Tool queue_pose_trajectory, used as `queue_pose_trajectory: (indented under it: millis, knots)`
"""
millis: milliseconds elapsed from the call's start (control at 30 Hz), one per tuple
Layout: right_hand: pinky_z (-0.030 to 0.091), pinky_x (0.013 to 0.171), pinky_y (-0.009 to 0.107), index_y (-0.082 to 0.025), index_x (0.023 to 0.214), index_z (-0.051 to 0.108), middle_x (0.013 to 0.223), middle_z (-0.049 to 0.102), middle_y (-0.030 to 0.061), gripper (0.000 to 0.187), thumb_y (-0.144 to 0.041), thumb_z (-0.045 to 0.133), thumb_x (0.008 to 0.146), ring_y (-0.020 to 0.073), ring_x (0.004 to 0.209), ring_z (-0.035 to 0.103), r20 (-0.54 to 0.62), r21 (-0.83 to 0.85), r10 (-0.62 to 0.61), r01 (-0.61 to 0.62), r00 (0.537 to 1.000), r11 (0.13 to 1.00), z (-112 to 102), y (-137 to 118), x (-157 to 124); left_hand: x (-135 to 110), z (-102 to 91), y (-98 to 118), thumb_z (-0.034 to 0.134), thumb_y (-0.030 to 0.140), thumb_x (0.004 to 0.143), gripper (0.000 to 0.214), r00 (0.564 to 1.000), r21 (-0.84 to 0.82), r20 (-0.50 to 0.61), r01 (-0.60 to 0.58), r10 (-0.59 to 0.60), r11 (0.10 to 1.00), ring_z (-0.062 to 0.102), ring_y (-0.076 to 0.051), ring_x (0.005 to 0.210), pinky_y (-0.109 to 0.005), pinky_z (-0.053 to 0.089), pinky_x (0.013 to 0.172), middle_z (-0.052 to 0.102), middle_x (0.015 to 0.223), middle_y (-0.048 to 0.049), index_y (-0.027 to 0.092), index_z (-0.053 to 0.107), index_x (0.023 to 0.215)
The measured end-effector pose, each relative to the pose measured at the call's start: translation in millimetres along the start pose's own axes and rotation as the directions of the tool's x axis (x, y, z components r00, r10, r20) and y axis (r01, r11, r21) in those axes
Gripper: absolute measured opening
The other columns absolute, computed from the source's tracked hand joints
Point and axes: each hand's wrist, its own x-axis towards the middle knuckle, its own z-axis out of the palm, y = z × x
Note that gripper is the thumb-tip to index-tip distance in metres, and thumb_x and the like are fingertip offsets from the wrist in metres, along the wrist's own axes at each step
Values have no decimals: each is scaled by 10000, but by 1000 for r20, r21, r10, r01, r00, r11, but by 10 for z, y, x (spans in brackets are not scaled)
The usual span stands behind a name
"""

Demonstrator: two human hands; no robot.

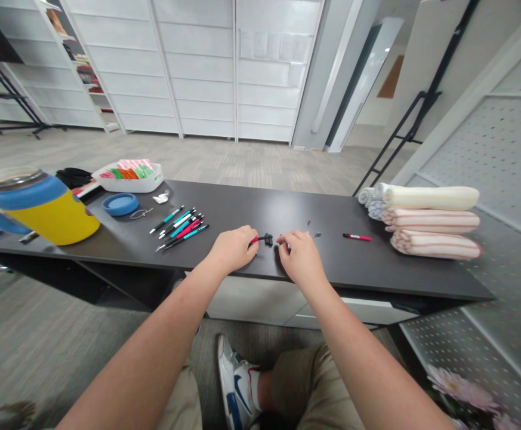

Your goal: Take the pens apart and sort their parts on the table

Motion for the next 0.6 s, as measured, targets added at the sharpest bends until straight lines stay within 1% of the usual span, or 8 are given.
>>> queue_pose_trajectory:
  millis: [167,333,600]
  knots:
    - [405,955,411,-194,865,726,903,716,92,204,-99,553,920,265,911,615,13,-62,29,-29,999,998,2,-18,-3,-5,-2,4,487,335,1018,224,1000,-7,-7,13,-13,1000,691,-203,864,-306,482,698,695,1074,-48,234,686,1032]
    - [407,950,405,-193,865,735,916,719,97,212,-117,549,935,267,911,609,5,-102,73,-72,997,992,0,-27,-3,-3,-16,10,495,331,1016,229,1000,-14,-7,17,-17,1000,697,-201,891,-298,493,717,699,1113,-51,227,695,1055]
    - [415,941,388,-191,880,742,917,706,100,210,-134,550,943,266,916,599,14,-125,99,-96,995,987,7,-20,-8,3,14,-15,492,324,1009,247,1000,-4,-21,18,-18,1000,704,-206,888,-308,493,705,709,1105,-46,220,714,1034]
